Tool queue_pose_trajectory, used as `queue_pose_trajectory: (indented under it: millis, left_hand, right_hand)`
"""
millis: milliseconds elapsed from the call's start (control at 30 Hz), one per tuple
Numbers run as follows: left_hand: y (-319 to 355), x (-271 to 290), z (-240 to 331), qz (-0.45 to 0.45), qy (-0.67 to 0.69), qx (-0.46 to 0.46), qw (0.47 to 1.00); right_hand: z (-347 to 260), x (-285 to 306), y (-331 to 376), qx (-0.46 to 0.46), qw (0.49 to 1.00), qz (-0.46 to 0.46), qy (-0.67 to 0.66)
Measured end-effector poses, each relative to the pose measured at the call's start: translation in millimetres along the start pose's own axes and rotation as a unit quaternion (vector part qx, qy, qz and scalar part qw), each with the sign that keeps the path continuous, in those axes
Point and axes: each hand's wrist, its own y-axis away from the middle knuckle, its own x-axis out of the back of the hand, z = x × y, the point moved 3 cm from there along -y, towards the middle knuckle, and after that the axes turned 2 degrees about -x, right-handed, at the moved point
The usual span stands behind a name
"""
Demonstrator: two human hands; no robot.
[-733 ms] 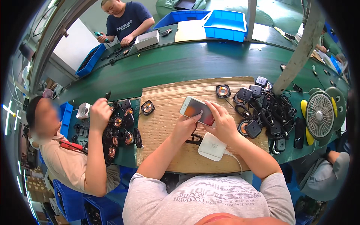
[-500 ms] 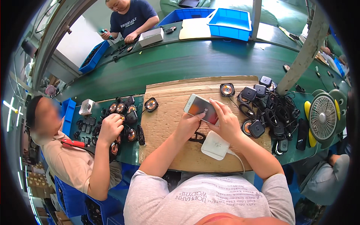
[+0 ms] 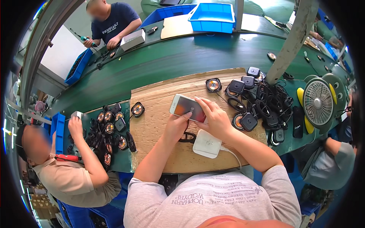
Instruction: The person tests electronic charging pads by plugging their cables into a power adapter, placing a smartphone onto each pad, and sorting the pads onto the conveyor belt and work surface by hand.
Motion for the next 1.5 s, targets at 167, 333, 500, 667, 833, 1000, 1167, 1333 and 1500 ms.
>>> queue_pose_trajectory:
  millis: [167, 333, 500, 667, 833, 1000, 1167, 1333, 1500]
  left_hand:
    - [-0.1, -0.7, 0.5, -0.010, -0.001, -0.009, 1.000]
    - [-0.3, 0.8, -0.3, -0.007, -0.001, -0.009, 1.000]
    - [-0.4, 3.2, -1.5, -0.002, 0.000, -0.002, 1.000]
    - [0.8, -0.1, -0.1, -0.005, -0.002, -0.009, 1.000]
    - [0.0, 9.4, 0.3, 0.026, -0.093, 0.004, 0.995]
    - [-6.6, 40.0, 45.9, 0.169, -0.223, -0.227, 0.933]
    - [14.6, -7.0, 74.2, 0.123, -0.587, -0.340, 0.724]
    - [47.6, -21.0, 39.8, -0.153, -0.829, -0.104, 0.528]
    - [50.7, -12.9, 32.9, -0.148, -0.846, -0.105, 0.502]
  right_hand:
    - [-0.9, 0.8, -0.2, -0.008, 1.000, -0.006, 0.002]
    - [-1.5, 1.0, -0.6, -0.016, 1.000, -0.006, 0.001]
    - [-0.5, -0.4, 0.1, -0.014, 1.000, -0.008, 0.008]
    - [-0.6, 0.5, 0.7, -0.017, 1.000, -0.009, 0.000]
    - [3.8, -4.0, 0.9, -0.047, 0.998, -0.028, 0.006]
    - [18.6, -7.6, 1.3, -0.113, 0.991, -0.057, 0.045]
    - [19.7, 0.9, 2.3, 0.003, 0.990, -0.044, 0.134]
    - [-22.6, 26.1, 36.6, 0.045, 0.941, -0.325, 0.082]
    - [-37.1, 27.7, 82.3, 0.070, 0.972, -0.211, 0.080]
